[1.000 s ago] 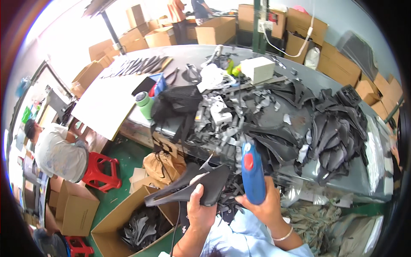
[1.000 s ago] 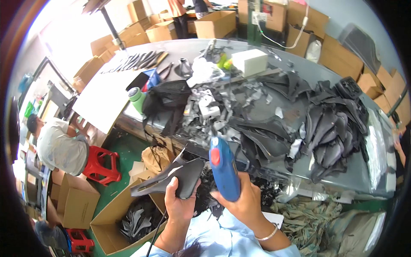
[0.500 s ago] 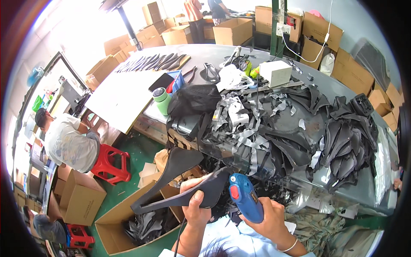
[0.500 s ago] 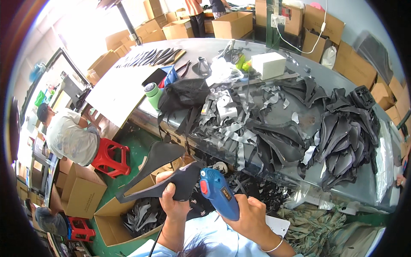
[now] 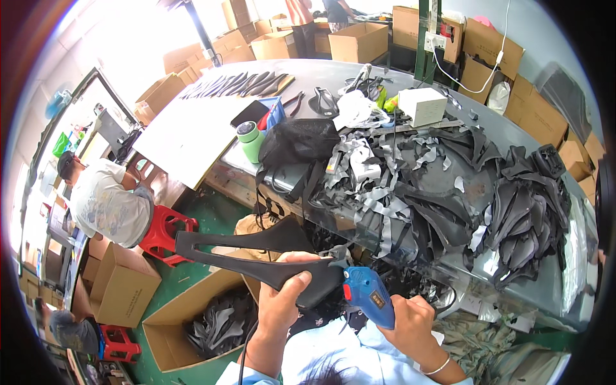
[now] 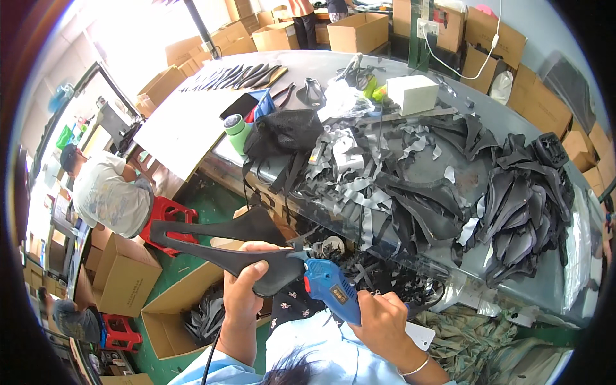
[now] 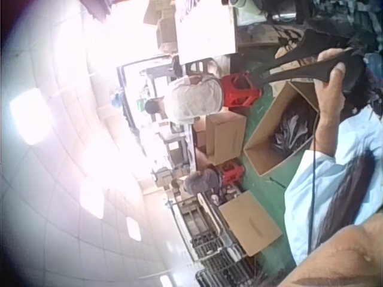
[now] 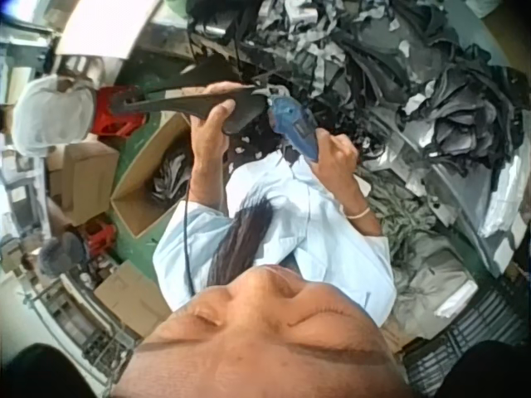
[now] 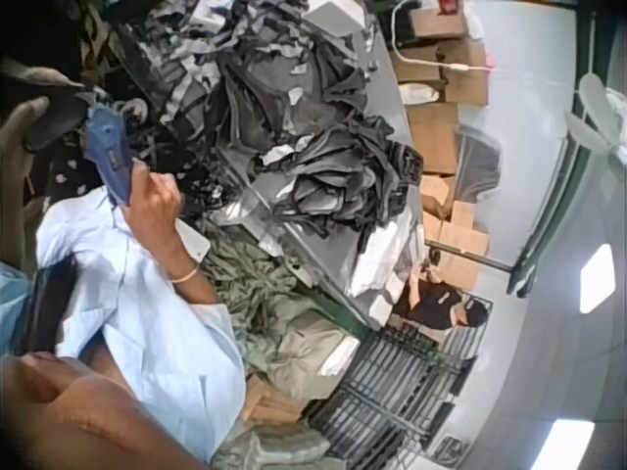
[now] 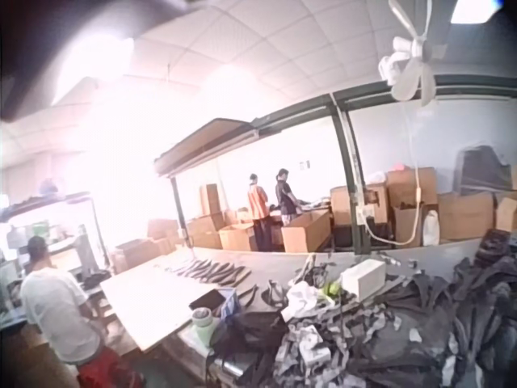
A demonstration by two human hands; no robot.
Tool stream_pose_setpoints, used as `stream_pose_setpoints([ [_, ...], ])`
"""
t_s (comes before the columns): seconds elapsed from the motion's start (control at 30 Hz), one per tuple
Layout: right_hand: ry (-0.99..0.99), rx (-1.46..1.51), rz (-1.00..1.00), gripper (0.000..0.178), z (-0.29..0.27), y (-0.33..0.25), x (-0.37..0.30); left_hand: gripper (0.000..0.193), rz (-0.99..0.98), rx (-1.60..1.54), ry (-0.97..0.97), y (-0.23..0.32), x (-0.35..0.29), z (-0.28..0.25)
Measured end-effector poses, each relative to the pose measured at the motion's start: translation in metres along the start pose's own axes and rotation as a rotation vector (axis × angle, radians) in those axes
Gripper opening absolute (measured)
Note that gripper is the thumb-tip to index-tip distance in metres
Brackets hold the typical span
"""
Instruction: The person uses a blue electric rotary cutter to trim the edges of black fabric pieces. They pick up individual pieces from a pile on a table, cut along the edges, and place the finished pieces into a cardboard box. The process is repeated for multiple items in a workshop setting.
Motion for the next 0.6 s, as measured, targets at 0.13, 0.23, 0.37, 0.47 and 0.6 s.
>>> stream_pose_setpoints([
  [0.13, 0.015, 0.085, -0.012, 0.047, 0.009, 0.001, -0.003, 0.026, -0.106, 0.201, 0.022, -0.01, -0.002, -0.002],
  [0.23, 0.105, 0.068, 0.093, 0.049, 0.008, 0.007, -0.006, 0.02, -0.16, 0.344, 0.015, -0.033, -0.003, -0.014],
  [0.37, 0.161, 0.253, 0.397, 0.048, 0.014, 0.038, -0.018, 0.031, -0.484, 0.08, -0.235, -0.088, -0.028, -0.016],
  [0.47, 0.17, 0.303, 0.506, 0.046, 0.011, 0.043, -0.022, 0.03, -0.768, -0.359, -0.179, -0.166, -0.069, -0.02],
  [0.6, 0.131, 0.278, 0.488, 0.046, 0.015, 0.047, -0.021, 0.022, -0.933, -0.413, 0.284, -0.218, -0.115, -0.056],
])
Point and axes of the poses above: each hand's wrist, its own x-axis towards the middle knuckle, its own z-axis out of the palm, y = z × x, the point moved 5 cm from there along x, towards the middle knuckle, and after that the axes turned 5 degrees about -y, right-handed, at the moved point
